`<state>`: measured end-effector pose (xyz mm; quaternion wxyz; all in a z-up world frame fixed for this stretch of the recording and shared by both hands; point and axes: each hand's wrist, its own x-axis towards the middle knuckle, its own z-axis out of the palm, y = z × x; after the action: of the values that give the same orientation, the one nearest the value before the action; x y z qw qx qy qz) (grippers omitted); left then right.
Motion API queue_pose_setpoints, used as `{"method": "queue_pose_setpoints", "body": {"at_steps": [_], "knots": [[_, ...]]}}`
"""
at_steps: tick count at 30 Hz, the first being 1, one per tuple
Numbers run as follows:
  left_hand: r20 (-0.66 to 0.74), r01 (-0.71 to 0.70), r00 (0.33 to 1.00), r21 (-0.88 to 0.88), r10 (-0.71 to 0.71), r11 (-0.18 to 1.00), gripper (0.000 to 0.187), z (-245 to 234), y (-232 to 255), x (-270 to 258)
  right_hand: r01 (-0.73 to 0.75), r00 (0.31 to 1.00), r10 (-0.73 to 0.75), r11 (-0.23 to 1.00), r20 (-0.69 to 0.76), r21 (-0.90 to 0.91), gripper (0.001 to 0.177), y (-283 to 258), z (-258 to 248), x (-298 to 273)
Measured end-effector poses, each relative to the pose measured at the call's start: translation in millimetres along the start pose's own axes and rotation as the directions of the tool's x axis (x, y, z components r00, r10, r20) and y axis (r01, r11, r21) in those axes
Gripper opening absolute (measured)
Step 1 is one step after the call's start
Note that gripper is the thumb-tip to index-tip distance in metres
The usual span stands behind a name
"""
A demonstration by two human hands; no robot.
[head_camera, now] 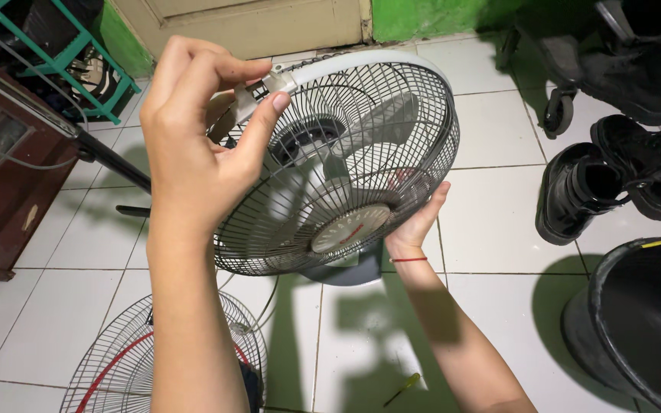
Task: The person assembles a standing fan by attaching the front grille to the fan head and securing it with a screw. They use a screwdriver to tighten the screw and ensure the grille is properly fixed.
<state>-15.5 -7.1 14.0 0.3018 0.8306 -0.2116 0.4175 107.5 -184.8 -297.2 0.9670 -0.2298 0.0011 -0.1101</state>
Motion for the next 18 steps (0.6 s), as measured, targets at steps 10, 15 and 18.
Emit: {"method": "queue_pose_setpoints", "body": {"at_steps": [10,15,18], "knots": [[0.006,-0.032,0.999,0.011,0.032,0.999,0.019,0,-2,-1,0.067,0.992,-0.074,0.996,-0.107,-0.065,0.077,-8,19,-10],[0.001,-0.046,0.999,0.022,0.046,0.999,0.020,5,-4,0,-0.167,0.945,0.139,0.983,-0.296,-0.074,0.091,-19,42,-17],[-0.007,-0.037,0.999,0.007,0.037,0.999,0.021,7,-4,0,-0.405,0.887,0.379,0.913,-0.265,-0.047,0.096,-33,56,-19]]}}
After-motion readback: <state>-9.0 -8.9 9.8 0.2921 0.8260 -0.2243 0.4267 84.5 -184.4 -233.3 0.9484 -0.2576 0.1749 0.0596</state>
